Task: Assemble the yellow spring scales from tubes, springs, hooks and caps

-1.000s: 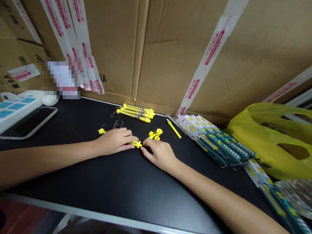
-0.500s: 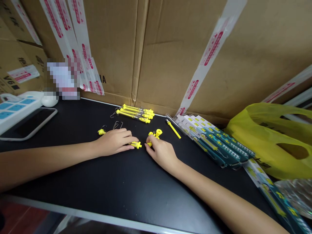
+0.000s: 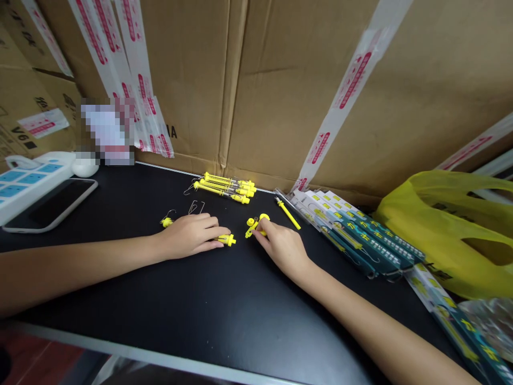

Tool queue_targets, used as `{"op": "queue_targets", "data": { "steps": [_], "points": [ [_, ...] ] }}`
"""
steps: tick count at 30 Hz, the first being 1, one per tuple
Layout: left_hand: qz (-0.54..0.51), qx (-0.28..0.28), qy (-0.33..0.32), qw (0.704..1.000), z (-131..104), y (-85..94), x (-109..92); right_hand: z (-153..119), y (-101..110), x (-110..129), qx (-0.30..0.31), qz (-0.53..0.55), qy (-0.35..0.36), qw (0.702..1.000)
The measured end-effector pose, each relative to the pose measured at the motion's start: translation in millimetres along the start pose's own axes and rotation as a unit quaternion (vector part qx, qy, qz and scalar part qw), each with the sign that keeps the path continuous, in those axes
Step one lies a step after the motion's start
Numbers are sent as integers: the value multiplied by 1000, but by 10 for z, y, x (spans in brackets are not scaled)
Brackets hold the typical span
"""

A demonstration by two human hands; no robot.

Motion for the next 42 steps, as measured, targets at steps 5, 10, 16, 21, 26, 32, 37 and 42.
{"op": "queue_targets", "data": {
  "steps": [5,10,16,21,26,32,37,42],
  "points": [
    [19,-1,-5,1000,-10,14,-18,-25,34,77,50,-82,26,995],
    [24,-8,-10,1000,-13,27,-27,-22,60,92,99,-82,1,992],
    [-5,-9,-4,1000,-19,22,-25,12,120,41,51,-23,-13,998],
    [-3,-24,-4,1000,-23,25,-27,8,109,27,6,-1,11,1000],
    [-18,-33,-17,999,-23,48,-41,13,114,16,0,-2,-2,1000],
    [-14,-29,-38,999,-23,43,-50,23,113,40,48,13,-42,998],
    [-9,-32,-33,999,-18,29,-51,12,58,73,70,27,-36,997],
    [-22,-25,-66,997,-32,58,-67,34,123,14,58,-31,-59,996]
  ]
}}
Point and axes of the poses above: each hand's wrist, its own z-axis towards the middle knuckle, its own y-axis out of the back of the hand, x = y × z, the point moved 2 cm from there along z, towards the middle knuckle
